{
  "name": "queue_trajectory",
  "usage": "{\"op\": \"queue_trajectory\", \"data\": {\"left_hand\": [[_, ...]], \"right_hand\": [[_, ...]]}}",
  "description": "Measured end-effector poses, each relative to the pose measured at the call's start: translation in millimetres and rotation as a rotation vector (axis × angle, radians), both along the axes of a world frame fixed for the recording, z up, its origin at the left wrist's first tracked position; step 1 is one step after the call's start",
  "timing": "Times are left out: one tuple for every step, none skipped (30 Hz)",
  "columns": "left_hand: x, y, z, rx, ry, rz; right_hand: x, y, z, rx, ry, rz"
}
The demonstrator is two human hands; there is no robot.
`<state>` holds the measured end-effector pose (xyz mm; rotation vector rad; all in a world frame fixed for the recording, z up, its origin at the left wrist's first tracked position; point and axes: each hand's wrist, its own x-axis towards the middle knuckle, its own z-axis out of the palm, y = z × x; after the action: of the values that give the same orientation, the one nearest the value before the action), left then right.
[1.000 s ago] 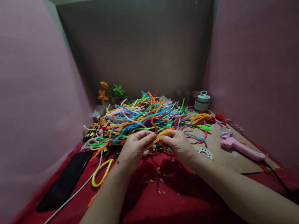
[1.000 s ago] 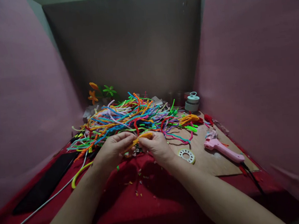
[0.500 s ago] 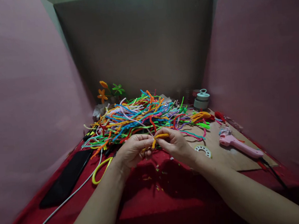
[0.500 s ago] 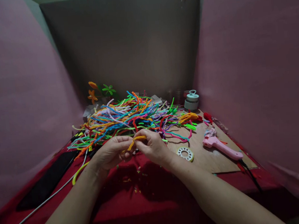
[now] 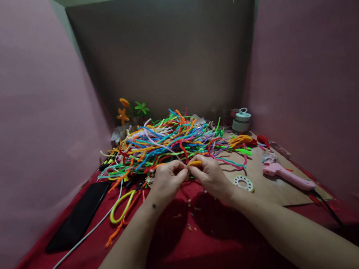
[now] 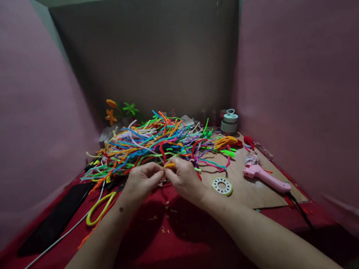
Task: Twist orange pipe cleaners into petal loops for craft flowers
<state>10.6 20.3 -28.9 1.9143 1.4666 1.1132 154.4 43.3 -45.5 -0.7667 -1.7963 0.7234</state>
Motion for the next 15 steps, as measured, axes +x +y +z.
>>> {"op": "queue_trajectory", "data": {"left_hand": [[3, -1, -2.3, 0.161, 0.157, 0.049], [5, -2, -4.5, 0.317, 0.319, 0.09], [7, -4, -6.3, 0.454, 0.483, 0.121], [8, -5, -7.5, 0.574, 0.637, 0.143], [9, -6, -8.0, 0.679, 0.772, 0.152], [10, -7, -8.0, 0.767, 0.884, 0.152], [11, -7, -7.7, 0.839, 0.964, 0.144], [11, -8, -7.4, 0.893, 1.013, 0.129], [10, -7, -7.2, 0.926, 1.035, 0.114], [9, -7, -7.4, 0.932, 1.035, 0.109], [8, -6, -8.0, 0.912, 1.016, 0.113], [7, -5, -8.9, 0.871, 0.974, 0.12], [5, -3, -9.8, 0.814, 0.905, 0.12], [3, -2, -10.6, 0.744, 0.8, 0.113], [1, 0, -11.0, 0.654, 0.659, 0.093]], "right_hand": [[-1, 1, -1.6, -0.032, 0.024, -0.015], [-2, 1, -3.0, -0.075, 0.058, -0.024], [-4, 2, -4.1, -0.137, 0.103, -0.024], [-5, 3, -4.8, -0.223, 0.156, -0.01], [-5, 4, -5.3, -0.327, 0.216, 0.02], [-6, 4, -5.5, -0.443, 0.277, 0.068], [-6, 5, -5.6, -0.564, 0.334, 0.126], [-7, 7, -5.6, -0.673, 0.382, 0.183], [-7, 8, -5.7, -0.759, 0.421, 0.233], [-6, 9, -5.7, -0.816, 0.449, 0.269], [-6, 11, -5.8, -0.844, 0.47, 0.289], [-5, 12, -5.9, -0.849, 0.484, 0.297], [-4, 13, -6.0, -0.835, 0.495, 0.301], [-3, 15, -5.9, -0.808, 0.506, 0.305], [-2, 16, -5.6, -0.776, 0.519, 0.313]]}}
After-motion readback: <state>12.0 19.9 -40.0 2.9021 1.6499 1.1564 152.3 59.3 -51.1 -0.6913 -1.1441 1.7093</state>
